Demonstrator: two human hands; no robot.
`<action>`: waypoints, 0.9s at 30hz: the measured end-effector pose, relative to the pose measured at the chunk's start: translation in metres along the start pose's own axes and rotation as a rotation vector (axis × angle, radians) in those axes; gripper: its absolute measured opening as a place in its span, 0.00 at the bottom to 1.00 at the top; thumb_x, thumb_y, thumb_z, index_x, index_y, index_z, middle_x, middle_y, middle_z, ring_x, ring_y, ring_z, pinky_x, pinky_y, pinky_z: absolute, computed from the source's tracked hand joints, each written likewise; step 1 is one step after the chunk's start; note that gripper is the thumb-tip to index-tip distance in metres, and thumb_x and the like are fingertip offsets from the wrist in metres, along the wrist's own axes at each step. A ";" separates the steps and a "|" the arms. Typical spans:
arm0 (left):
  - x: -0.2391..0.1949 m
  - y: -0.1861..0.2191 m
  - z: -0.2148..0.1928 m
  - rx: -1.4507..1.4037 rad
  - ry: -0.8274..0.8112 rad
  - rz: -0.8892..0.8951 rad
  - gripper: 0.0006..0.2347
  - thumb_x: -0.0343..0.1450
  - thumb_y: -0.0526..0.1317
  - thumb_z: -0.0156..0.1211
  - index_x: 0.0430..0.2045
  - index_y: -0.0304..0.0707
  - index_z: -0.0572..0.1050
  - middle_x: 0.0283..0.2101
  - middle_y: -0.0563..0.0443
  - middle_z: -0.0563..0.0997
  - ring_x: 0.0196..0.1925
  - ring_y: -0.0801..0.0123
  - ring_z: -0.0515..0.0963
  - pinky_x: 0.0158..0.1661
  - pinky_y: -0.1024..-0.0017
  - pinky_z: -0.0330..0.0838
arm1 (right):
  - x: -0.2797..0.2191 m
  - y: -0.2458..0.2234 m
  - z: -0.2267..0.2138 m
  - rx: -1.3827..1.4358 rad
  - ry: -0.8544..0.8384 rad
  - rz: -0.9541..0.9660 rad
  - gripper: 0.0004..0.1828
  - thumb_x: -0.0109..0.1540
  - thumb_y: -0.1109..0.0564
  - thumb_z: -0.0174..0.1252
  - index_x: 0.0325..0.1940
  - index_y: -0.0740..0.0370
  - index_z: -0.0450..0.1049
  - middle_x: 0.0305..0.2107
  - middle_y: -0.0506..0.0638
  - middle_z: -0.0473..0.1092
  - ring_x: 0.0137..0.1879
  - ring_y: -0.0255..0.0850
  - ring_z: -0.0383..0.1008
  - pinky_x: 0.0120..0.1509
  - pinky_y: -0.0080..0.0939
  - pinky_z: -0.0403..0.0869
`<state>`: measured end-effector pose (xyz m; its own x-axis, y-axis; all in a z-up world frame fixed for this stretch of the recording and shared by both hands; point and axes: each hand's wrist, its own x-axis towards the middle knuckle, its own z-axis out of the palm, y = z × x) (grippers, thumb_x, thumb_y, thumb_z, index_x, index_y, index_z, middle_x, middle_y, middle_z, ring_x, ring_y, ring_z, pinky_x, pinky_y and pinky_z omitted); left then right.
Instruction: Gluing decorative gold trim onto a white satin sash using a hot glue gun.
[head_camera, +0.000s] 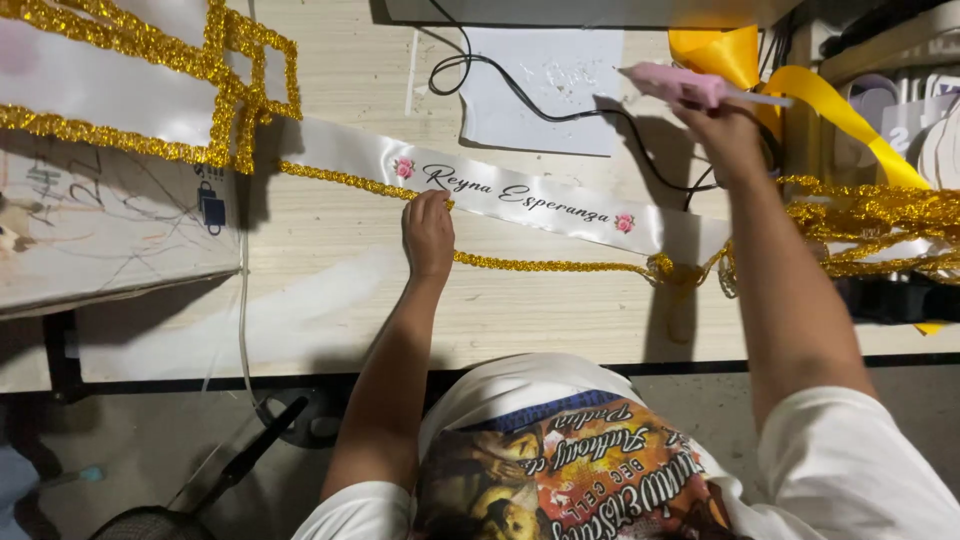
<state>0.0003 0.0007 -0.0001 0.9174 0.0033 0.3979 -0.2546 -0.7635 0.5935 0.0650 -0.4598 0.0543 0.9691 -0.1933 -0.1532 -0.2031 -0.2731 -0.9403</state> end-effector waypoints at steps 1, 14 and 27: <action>0.000 0.000 0.000 0.001 0.000 0.001 0.08 0.72 0.28 0.61 0.42 0.39 0.78 0.47 0.50 0.79 0.52 0.56 0.78 0.53 0.61 0.73 | 0.009 0.013 0.006 0.001 0.000 0.000 0.13 0.66 0.59 0.68 0.54 0.62 0.76 0.43 0.48 0.74 0.43 0.31 0.73 0.41 0.28 0.72; 0.004 0.000 -0.014 -0.115 -0.071 -0.059 0.08 0.73 0.32 0.61 0.46 0.35 0.78 0.49 0.46 0.79 0.53 0.52 0.78 0.53 0.60 0.74 | -0.022 0.021 0.023 -0.433 0.068 -0.288 0.26 0.63 0.55 0.74 0.59 0.70 0.73 0.49 0.57 0.74 0.52 0.44 0.74 0.54 0.41 0.73; 0.019 -0.002 -0.034 -0.348 -0.334 -0.379 0.08 0.79 0.38 0.52 0.50 0.40 0.74 0.50 0.52 0.81 0.49 0.65 0.82 0.50 0.65 0.76 | -0.135 0.003 0.302 0.437 -0.366 0.225 0.12 0.71 0.56 0.49 0.51 0.64 0.74 0.38 0.52 0.78 0.42 0.37 0.80 0.45 0.35 0.78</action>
<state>0.0082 0.0241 0.0306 0.9956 -0.0120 -0.0926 0.0747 -0.4930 0.8668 -0.0240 -0.1501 -0.0195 0.9100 0.1561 -0.3842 -0.4074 0.1640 -0.8984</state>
